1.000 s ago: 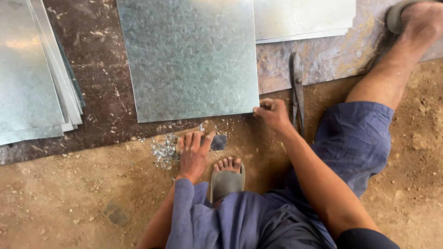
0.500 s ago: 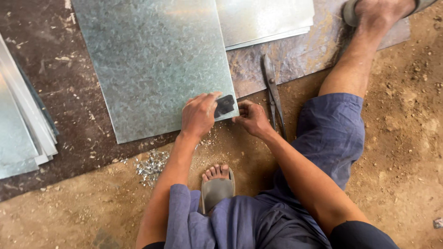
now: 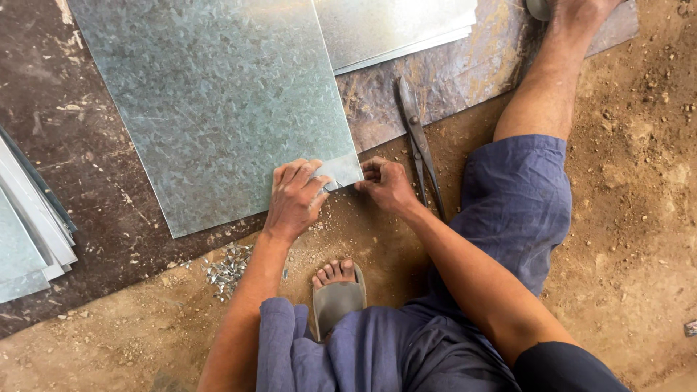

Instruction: The person sits on the ground and cuts galvanized sheet metal with hand snips, trimming strips from the edges of the sheets. They reposition each sheet, cut along its edge, and set trimmed pieces aside, with cut scraps accumulating on the ground.

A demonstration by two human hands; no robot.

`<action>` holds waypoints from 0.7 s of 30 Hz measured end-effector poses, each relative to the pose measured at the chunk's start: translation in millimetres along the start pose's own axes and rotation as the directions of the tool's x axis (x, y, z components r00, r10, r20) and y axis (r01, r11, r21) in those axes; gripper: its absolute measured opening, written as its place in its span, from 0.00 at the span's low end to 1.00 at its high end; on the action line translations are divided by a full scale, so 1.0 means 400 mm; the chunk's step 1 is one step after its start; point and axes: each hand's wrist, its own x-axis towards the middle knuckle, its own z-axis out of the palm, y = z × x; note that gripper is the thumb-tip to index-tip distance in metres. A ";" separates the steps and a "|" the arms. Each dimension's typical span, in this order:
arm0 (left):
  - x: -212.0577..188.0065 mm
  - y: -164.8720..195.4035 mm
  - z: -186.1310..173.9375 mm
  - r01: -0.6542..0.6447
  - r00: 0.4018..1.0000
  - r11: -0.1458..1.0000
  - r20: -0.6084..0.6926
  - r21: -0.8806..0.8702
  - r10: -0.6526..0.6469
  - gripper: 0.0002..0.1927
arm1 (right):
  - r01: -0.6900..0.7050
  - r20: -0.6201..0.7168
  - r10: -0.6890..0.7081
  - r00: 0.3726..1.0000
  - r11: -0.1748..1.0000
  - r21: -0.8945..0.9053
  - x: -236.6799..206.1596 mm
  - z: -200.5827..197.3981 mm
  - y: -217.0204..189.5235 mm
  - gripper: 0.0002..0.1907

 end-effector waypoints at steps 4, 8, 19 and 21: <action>0.000 -0.001 0.000 0.027 0.999 0.999 0.036 -0.025 -0.026 0.19 | -0.032 0.023 0.032 0.999 0.999 -0.005 0.003 -0.003 -0.005 0.15; 0.001 -0.004 -0.008 0.044 0.998 0.998 0.045 -0.052 -0.041 0.19 | -0.046 0.035 0.045 0.998 0.999 0.027 0.001 -0.006 -0.007 0.16; -0.002 -0.008 -0.006 0.025 1.000 0.997 0.009 -0.075 -0.024 0.19 | -0.002 0.023 0.002 1.000 1.000 -0.020 0.005 -0.006 0.005 0.15; -0.005 -0.012 -0.001 0.012 1.000 0.998 0.000 -0.063 -0.012 0.18 | -0.013 0.017 0.013 1.000 0.999 -0.037 0.004 -0.004 0.002 0.15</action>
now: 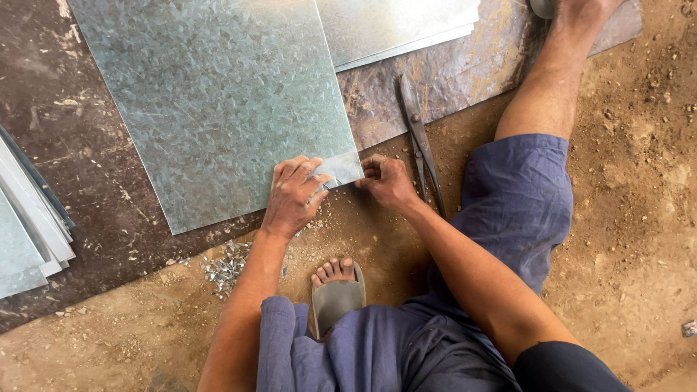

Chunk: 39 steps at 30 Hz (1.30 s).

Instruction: The person sits on the ground and cuts galvanized sheet metal with hand snips, trimming strips from the edges of the sheets. They reposition each sheet, cut along its edge, and set trimmed pieces aside, with cut scraps accumulating on the ground.

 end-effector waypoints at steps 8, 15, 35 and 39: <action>-0.013 -0.005 0.021 -0.054 0.998 0.994 -0.032 0.099 0.057 0.13 | 0.066 -0.013 -0.066 0.998 0.998 -0.017 -0.001 0.000 -0.010 0.15; 0.000 0.074 -0.023 0.016 0.996 0.959 -0.087 0.282 0.009 0.18 | -0.180 -0.020 0.195 0.981 0.936 0.304 0.019 0.018 -0.004 0.03; 0.017 0.122 0.215 -0.029 0.588 -0.394 0.303 -0.919 -0.750 0.13 | -0.008 -0.395 -0.038 0.918 0.993 -0.114 -0.069 -0.085 0.064 0.19; 0.009 0.111 0.237 0.008 0.540 -0.412 0.350 -0.911 -0.765 0.10 | -0.125 -0.514 -0.193 0.835 0.845 -0.521 -0.149 -0.143 0.151 0.21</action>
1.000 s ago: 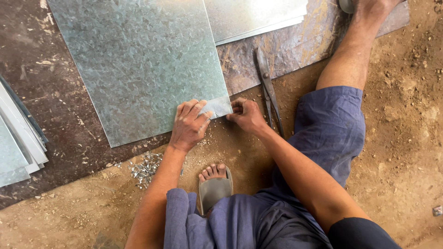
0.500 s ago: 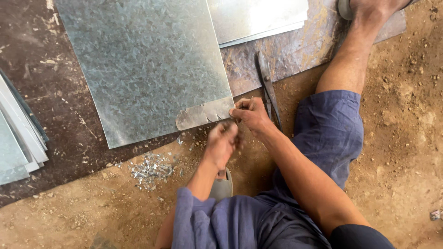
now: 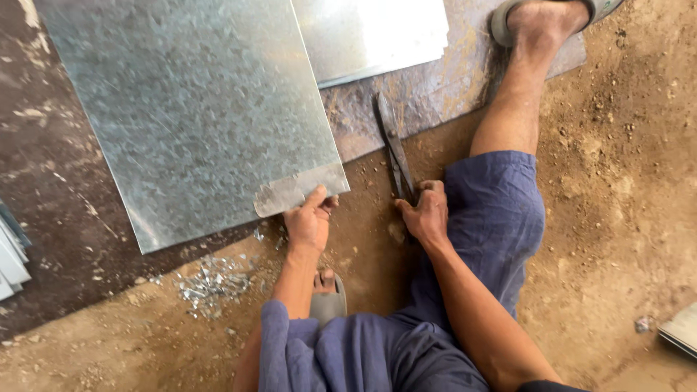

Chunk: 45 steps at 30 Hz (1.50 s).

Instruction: The person sits on the ground and cuts galvanized sheet metal with hand snips, trimming strips from the edges of the sheets. They reposition each sheet, cut along its edge, and set trimmed pieces aside, with cut scraps accumulating on the ground.

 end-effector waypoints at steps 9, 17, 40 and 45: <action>-0.004 0.001 0.012 0.044 0.999 0.999 0.028 -0.026 -0.043 0.09 | -0.129 0.442 -0.009 0.897 0.951 0.281 0.018 -0.026 0.028 0.10; -0.004 -0.001 0.024 0.026 0.994 0.996 0.111 -0.088 -0.016 0.13 | -0.266 0.293 0.196 0.936 0.939 0.219 -0.040 0.031 -0.069 0.25; 0.003 0.001 0.048 0.089 0.995 0.994 0.058 -0.060 -0.085 0.11 | -0.850 0.930 0.211 0.302 0.500 0.163 -0.119 0.038 -0.031 0.22; 0.009 -0.011 0.057 0.109 0.993 0.991 0.060 -0.083 -0.104 0.10 | -0.788 0.830 0.179 0.528 0.468 0.400 -0.249 0.027 0.021 0.18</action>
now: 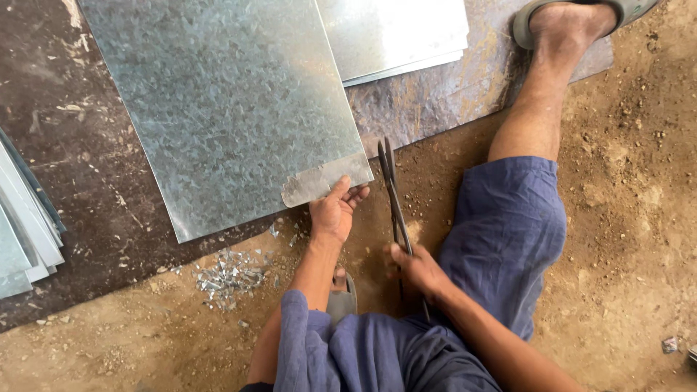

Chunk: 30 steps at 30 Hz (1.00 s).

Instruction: The person sits on the ground and cuts galvanized sheet metal with hand snips, trimming strips from the edges of the sheets. They reposition each sheet, cut along its edge, and set trimmed pieces aside, with cut scraps accumulating on the ground.

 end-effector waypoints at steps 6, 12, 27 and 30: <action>0.024 -0.020 0.008 0.006 1.000 1.000 0.025 -0.030 -0.005 0.10 | -0.082 0.038 0.084 0.996 0.995 -0.055 -0.093 -0.005 0.079 0.19; 0.017 -0.019 0.019 -0.016 0.999 0.999 0.042 -0.040 0.017 0.11 | 0.070 -0.062 -0.094 0.994 0.947 -0.312 -0.066 0.017 0.023 0.19; 0.021 -0.022 0.011 0.007 0.999 0.999 -0.051 0.031 -0.006 0.13 | 0.062 -0.136 -0.200 0.970 0.750 -0.659 -0.041 0.024 -0.034 0.27; 0.020 -0.025 0.010 0.001 0.998 1.000 -0.056 0.031 0.001 0.13 | 0.071 -0.157 -0.258 0.953 0.696 -0.715 -0.029 0.019 -0.023 0.29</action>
